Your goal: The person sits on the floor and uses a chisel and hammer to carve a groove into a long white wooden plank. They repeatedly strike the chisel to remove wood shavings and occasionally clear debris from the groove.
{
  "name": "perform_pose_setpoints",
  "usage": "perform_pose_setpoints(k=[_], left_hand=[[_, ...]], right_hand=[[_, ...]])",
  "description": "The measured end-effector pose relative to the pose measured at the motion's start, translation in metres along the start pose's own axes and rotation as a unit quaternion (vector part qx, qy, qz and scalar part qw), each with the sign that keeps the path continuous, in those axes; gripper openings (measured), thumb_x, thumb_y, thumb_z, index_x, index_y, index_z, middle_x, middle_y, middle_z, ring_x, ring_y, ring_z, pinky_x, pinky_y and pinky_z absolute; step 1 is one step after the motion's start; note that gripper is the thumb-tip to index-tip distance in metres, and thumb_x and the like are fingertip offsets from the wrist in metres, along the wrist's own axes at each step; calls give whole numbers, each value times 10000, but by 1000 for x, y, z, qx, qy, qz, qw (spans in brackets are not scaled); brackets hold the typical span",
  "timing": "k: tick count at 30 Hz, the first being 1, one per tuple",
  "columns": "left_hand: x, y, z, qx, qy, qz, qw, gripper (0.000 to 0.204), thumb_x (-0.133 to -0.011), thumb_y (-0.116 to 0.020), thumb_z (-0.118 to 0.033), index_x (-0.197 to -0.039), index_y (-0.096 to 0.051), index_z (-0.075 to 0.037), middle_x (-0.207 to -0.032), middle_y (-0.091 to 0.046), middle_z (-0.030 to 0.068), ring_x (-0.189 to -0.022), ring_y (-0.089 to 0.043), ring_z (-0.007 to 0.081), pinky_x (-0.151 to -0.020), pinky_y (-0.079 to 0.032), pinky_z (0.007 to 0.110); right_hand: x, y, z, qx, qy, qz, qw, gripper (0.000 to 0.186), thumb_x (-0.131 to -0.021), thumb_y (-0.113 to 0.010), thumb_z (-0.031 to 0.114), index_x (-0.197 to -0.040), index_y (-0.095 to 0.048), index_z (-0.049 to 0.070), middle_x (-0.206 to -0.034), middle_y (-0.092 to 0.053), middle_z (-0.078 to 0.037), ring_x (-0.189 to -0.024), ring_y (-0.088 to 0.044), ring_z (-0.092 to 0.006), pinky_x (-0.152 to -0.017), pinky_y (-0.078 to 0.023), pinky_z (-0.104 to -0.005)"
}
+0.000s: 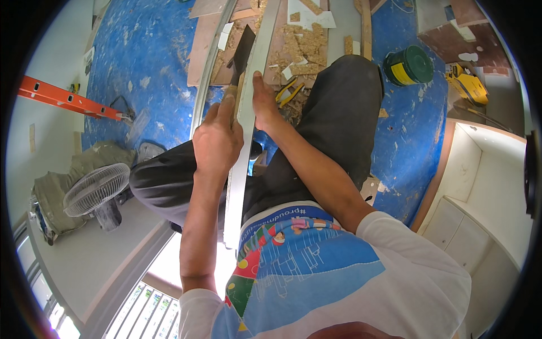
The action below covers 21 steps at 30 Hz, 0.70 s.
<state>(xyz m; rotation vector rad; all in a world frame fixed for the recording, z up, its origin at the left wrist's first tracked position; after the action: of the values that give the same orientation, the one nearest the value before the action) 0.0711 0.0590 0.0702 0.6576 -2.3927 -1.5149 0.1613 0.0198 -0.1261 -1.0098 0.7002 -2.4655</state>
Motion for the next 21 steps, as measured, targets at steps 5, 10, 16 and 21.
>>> perform_pose_setpoints(k=[5, 10, 16, 21], left_hand=[[-1, -7, 6, -24, 1, 0, 1000, 457, -842, -650, -68, -1299, -654, -57, -1185, -703, 201, -981, -705, 420, -857, -578, 476], [-2, -16, 8, -29, -18, -22, 999, 468, -846, -640, -79, -1314, -638, -71, -1143, -702, 191, -921, -707, 414, -810, -583, 485], [-5, -16, 12, -18, -10, -11, 1000, 485, -831, -643, -86, -1314, -640, -59, -1166, -704, 228, -965, -704, 438, -834, -579, 501], [3, -12, 9, 6, 7, -12, 1000, 497, -824, -652, -80, -1319, -635, -48, -1164, -704, 235, -997, -702, 440, -869, -568, 499]], right_hand=[[1, 1, 1, 12, -11, -15, 1000, 446, -1091, -469, 486, -1036, -630, 74, -867, -578, -15, -798, -560, -130, -713, -489, -344], [2, -4, 6, -16, 7, -1, 1000, 449, -1094, -461, 476, -1043, -642, 69, -857, -584, -23, -782, -573, -144, -698, -490, -352], [-3, -2, 4, -4, 3, -11, 1000, 459, -1081, -463, 499, -1021, -642, 81, -821, -564, -17, -737, -557, -150, -659, -469, -347], [-7, 2, -2, -28, 0, 1, 1000, 456, -1074, -469, 507, -995, -637, 90, -804, -547, -10, -715, -542, -146, -637, -461, -349]])
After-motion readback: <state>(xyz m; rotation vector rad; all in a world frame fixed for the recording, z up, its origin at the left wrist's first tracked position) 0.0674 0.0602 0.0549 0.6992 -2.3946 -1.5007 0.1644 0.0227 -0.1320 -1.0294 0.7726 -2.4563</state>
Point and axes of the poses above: each hand's wrist, its own x-axis away from the middle knuckle, its own y-axis out of the back of the hand, z = x × y, the point moved 8 cm from there along -x, towards the middle knuckle
